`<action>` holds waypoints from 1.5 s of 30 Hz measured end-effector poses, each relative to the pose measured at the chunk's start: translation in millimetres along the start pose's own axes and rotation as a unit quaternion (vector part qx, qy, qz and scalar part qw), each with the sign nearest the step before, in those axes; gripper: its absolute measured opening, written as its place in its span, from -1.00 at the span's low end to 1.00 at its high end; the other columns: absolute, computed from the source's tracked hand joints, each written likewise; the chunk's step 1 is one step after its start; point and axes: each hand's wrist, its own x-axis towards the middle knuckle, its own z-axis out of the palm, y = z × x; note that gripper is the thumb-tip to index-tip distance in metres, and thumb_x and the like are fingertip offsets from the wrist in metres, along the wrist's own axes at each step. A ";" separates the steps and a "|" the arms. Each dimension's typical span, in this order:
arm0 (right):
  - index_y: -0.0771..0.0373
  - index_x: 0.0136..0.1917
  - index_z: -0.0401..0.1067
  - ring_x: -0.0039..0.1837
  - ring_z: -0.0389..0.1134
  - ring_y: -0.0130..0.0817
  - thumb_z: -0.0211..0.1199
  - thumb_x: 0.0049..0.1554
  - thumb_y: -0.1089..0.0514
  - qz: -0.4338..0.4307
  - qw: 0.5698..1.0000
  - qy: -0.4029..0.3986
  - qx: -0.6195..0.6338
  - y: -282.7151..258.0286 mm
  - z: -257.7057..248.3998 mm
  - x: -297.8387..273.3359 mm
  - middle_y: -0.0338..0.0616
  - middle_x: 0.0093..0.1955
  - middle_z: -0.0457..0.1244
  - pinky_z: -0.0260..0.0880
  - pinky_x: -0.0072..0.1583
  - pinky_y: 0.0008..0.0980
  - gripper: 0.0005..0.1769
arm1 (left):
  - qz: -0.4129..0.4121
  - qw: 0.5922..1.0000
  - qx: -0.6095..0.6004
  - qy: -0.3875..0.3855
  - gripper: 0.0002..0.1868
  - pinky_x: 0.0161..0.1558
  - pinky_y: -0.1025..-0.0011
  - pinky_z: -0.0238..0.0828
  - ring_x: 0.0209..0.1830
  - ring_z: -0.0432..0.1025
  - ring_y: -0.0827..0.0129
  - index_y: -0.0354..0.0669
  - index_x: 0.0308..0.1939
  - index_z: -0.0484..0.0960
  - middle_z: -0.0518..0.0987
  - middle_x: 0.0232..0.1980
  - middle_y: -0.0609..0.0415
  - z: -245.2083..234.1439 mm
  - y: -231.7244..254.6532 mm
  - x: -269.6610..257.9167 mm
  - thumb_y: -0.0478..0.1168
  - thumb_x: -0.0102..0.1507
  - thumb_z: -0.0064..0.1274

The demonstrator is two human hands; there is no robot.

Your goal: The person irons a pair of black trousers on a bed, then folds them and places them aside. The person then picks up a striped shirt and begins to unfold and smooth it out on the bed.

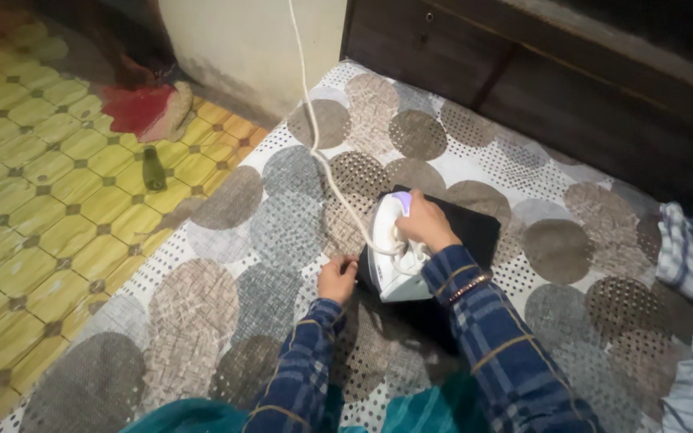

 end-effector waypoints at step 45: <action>0.28 0.45 0.22 0.35 0.32 0.25 0.22 -0.03 0.12 0.194 0.979 0.044 0.051 -29.2 -26.5 -8.0 0.32 0.27 0.31 0.33 0.33 0.04 -0.23 | 0.046 0.996 0.082 0.000 -0.68 -0.08 0.32 0.53 -0.19 0.62 0.18 -0.25 -0.14 0.71 0.68 -0.21 -0.07 -0.2 10.9 -2.5 -0.08 0.18 0.23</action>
